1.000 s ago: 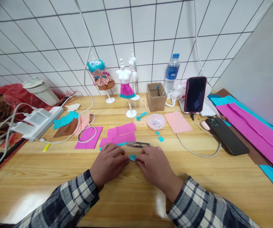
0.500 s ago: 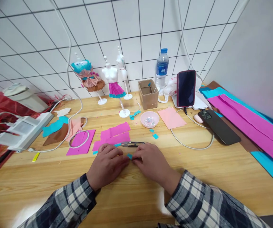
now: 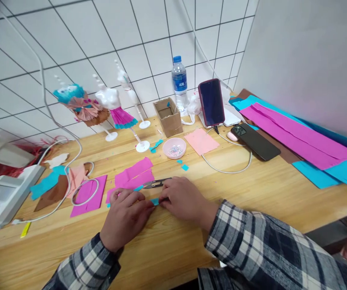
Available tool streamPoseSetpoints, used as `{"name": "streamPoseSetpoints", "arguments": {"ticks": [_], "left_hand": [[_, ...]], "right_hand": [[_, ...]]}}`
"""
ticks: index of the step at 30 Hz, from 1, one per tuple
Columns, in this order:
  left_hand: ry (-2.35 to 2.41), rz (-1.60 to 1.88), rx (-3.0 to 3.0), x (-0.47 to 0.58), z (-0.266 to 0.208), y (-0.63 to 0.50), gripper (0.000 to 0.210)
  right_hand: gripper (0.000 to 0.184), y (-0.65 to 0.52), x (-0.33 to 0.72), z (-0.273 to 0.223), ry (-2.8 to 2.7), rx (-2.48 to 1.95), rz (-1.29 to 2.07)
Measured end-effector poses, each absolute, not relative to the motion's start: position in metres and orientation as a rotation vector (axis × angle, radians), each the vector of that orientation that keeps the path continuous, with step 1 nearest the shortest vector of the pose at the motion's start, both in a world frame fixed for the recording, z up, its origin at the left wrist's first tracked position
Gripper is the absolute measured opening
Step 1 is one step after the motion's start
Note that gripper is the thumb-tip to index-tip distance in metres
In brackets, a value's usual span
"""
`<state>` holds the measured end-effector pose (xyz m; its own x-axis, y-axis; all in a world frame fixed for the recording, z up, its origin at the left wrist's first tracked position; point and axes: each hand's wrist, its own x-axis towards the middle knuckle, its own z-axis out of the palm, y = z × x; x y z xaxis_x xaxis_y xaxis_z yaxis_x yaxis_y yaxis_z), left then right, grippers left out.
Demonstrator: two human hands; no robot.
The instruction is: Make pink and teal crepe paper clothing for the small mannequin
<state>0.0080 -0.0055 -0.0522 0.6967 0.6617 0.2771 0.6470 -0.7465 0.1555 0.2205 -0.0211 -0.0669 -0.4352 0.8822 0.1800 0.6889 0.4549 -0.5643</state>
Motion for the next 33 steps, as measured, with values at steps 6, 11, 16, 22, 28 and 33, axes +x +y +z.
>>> {"name": "streamPoseSetpoints", "arguments": {"ticks": [6, 11, 16, 22, 28, 33], "left_hand": [[1.095, 0.512, 2.796, 0.008, -0.051, -0.004, 0.013], [1.113, 0.455, 2.839, 0.009, -0.052, -0.002, 0.013], [1.139, 0.394, 2.843, 0.009, -0.052, -0.001, 0.015], [1.129, 0.318, 2.785, 0.011, -0.052, -0.002, 0.017], [1.146, 0.282, 2.677, 0.012, -0.056, 0.000, 0.018], [1.144, 0.353, 2.578, 0.011, -0.060, 0.003, 0.014]], "right_hand": [[0.009, -0.020, 0.220, -0.067, -2.271, -1.308, 0.577], [0.009, -0.019, 0.220, -0.066, -2.236, -1.326, 0.599], [0.011, -0.020, 0.219, -0.065, -2.223, -1.354, 0.615], [0.012, -0.023, 0.216, -0.063, -2.176, -1.426, 0.600], [0.013, -0.023, 0.212, -0.062, -2.151, -1.506, 0.605], [0.015, -0.021, 0.207, -0.059, -2.170, -1.628, 0.578]]}}
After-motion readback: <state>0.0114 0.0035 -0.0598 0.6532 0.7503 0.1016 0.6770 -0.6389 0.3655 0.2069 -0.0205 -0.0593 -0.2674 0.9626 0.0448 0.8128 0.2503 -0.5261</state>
